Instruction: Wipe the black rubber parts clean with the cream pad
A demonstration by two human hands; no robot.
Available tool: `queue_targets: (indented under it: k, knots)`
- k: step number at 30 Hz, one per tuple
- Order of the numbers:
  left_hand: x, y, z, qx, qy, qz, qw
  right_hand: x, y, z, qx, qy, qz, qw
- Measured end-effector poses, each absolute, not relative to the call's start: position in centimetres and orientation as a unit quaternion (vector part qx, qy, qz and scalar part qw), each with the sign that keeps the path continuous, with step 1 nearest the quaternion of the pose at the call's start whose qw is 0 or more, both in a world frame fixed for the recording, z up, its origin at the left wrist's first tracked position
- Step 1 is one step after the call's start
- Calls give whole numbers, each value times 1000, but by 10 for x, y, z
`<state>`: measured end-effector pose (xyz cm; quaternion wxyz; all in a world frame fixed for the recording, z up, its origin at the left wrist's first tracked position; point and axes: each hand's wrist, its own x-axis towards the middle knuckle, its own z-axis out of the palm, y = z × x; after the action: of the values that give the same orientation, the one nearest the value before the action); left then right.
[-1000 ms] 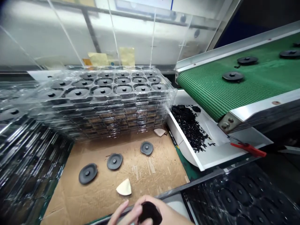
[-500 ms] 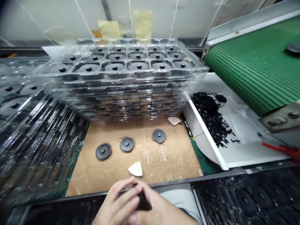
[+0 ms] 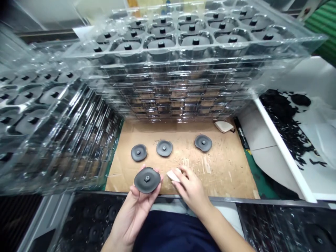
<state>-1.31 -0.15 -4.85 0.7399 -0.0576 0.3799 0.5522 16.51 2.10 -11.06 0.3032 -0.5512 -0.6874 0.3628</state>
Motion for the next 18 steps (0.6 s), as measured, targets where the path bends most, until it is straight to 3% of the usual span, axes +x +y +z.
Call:
queue_targets:
  k: [5,9,12,18]
  knots:
    - [-12,2,-43,-28,395,557,730,177,36,-88,-585,-633,392,323]
    - [-3,4,-39,4,419,550,723,162,37,-36,-570,-624,413,338]
    - [3,3,-35,19,419,519,745,142,31,1,-492,-707,344,375]
    - [3,-1,-28,28,429,474,769,128,33,20,-398,-800,352,278]
